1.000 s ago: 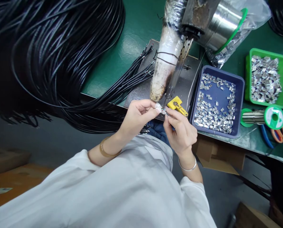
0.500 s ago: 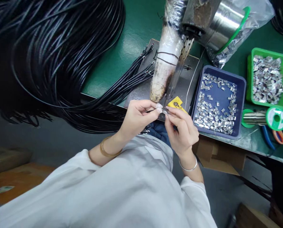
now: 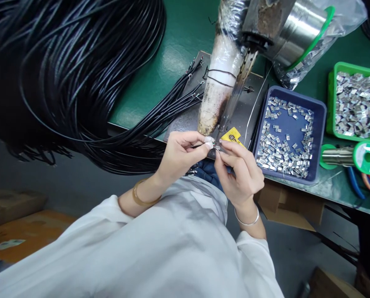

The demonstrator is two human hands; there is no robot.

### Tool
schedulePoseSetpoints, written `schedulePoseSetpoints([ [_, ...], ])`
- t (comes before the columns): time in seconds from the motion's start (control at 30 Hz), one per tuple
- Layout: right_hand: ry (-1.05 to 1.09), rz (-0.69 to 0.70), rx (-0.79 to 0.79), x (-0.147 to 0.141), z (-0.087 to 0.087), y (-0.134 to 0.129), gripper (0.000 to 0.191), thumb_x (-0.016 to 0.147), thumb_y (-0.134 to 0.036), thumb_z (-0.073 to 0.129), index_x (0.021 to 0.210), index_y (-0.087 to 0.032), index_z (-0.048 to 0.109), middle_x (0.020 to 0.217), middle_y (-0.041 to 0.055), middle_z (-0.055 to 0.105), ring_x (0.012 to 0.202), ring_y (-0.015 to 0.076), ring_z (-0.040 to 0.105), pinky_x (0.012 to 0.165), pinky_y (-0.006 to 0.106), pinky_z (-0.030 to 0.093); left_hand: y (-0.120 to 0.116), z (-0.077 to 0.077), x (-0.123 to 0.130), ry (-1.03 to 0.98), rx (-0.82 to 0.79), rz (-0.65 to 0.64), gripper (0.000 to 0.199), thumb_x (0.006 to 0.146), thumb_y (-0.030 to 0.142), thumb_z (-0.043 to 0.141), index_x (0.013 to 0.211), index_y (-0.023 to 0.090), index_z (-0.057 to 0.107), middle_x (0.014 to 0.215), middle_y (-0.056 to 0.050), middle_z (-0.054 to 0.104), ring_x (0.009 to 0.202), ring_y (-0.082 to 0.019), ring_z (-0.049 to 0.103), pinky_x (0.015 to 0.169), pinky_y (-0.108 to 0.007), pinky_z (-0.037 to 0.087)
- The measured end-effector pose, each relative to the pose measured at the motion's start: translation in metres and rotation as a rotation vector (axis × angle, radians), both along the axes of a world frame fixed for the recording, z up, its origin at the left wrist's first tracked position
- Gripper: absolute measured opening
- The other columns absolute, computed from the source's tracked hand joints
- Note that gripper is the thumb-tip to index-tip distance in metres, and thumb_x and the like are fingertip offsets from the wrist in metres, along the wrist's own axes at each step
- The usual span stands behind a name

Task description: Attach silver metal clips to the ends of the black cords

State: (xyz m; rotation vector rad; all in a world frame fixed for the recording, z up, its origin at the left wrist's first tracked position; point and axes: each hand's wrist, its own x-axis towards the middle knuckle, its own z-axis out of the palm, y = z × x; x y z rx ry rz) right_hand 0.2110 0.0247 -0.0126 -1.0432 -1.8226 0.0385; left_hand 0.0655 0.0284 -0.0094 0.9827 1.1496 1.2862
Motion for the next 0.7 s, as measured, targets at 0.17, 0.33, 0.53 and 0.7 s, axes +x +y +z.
schedulePoseSetpoints([
  [0.17,-0.048,0.012,-0.018,0.004,-0.005,-0.003,0.021,0.079,-0.009,0.076,0.089,-0.022,0.063,0.101,0.0018,0.076,0.088,0.0157,0.075,0.078,0.028,0.063,0.000,-0.006,-0.002,0.017,-0.027,-0.023,0.011,0.074,0.022,0.071,0.068,0.013,0.071,0.058,0.000,0.056,0.054,-0.008,0.045,0.050,-0.020,0.037],
  [0.33,-0.021,0.008,-0.020,0.003,-0.002,-0.004,0.018,0.082,-0.009,0.073,0.091,-0.022,0.064,0.097,0.0012,0.077,0.087,0.0159,0.075,0.077,0.028,0.063,-0.001,-0.004,-0.003,-0.005,-0.026,-0.040,0.011,0.074,0.021,0.072,0.068,0.013,0.069,0.060,0.000,0.057,0.055,-0.008,0.046,0.052,-0.020,0.039],
  [0.53,0.008,0.027,-0.047,0.001,0.000,-0.001,0.019,0.082,-0.007,0.072,0.092,-0.021,0.064,0.102,0.0029,0.076,0.088,0.0174,0.076,0.077,0.030,0.065,0.000,0.000,0.001,-0.023,-0.029,-0.022,0.011,0.076,0.020,0.068,0.068,0.013,0.068,0.055,0.003,0.045,0.051,-0.006,0.036,0.047,-0.020,0.029],
  [0.7,0.007,0.012,-0.037,0.001,0.004,-0.002,0.019,0.081,-0.007,0.073,0.090,-0.021,0.063,0.103,0.0033,0.076,0.087,0.0178,0.076,0.074,0.031,0.067,0.002,0.005,0.001,-0.047,-0.027,-0.010,0.011,0.073,0.020,0.068,0.065,0.012,0.067,0.052,0.005,0.041,0.049,-0.005,0.031,0.046,-0.020,0.023],
])
